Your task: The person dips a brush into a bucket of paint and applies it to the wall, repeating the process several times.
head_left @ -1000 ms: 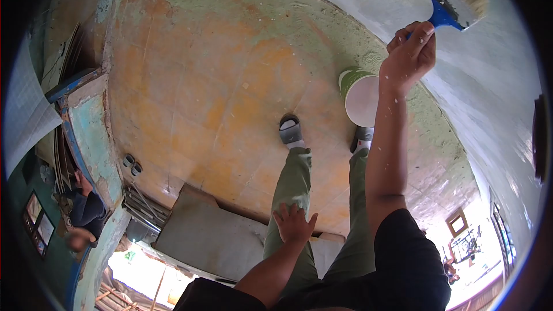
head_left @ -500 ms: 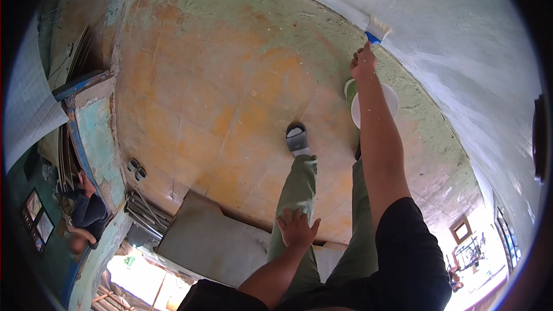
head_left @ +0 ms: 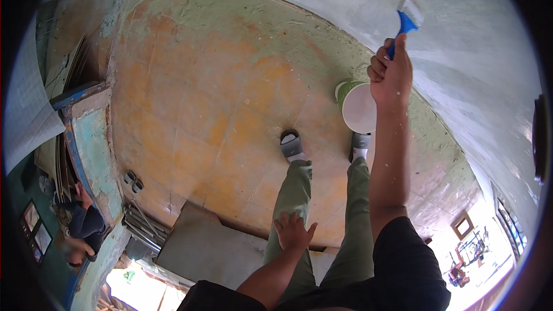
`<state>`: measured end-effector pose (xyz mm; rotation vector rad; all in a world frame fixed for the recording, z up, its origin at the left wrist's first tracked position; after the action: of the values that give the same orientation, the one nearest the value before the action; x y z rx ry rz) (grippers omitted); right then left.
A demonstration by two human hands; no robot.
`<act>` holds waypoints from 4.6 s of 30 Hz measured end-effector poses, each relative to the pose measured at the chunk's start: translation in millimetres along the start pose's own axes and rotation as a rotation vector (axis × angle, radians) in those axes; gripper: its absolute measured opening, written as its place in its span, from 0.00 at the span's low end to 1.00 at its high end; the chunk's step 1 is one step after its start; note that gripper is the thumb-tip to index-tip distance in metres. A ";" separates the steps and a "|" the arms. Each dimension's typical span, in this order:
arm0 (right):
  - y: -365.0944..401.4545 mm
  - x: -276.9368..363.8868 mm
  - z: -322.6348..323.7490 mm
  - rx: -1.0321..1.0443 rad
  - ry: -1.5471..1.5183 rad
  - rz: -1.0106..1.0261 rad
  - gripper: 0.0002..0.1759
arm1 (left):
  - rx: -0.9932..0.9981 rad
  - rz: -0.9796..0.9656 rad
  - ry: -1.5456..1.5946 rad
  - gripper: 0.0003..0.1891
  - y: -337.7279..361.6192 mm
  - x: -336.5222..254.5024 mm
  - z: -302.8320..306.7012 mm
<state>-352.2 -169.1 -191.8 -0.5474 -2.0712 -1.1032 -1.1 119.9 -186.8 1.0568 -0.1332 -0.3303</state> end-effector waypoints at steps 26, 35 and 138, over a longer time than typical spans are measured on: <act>-25.8 -11.3 63.3 -0.208 0.201 0.039 0.22 | 0.020 0.001 0.017 0.33 12.6 -31.3 -14.7; 45.0 103.3 51.7 -0.047 -0.060 -0.270 0.19 | -0.057 0.026 0.012 0.33 12.7 -29.8 -30.2; 290.4 441.7 4.1 -0.952 0.885 0.654 0.19 | -0.031 -0.186 0.696 0.35 -56.7 199.0 535.3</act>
<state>-454.9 7.7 295.6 -0.8744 -0.4705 -1.4841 33.5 -416.0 15.7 1.1021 0.5944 -0.1158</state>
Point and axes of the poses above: each hand's wrist, its own y-axis away from the middle knuckle, its own z-axis out of the back of the hand, x = y × z, the point moved 1 cm from there along -y, towards the middle knuckle, and after that the axes turned 1 degree about z, right-handed, at the moved point
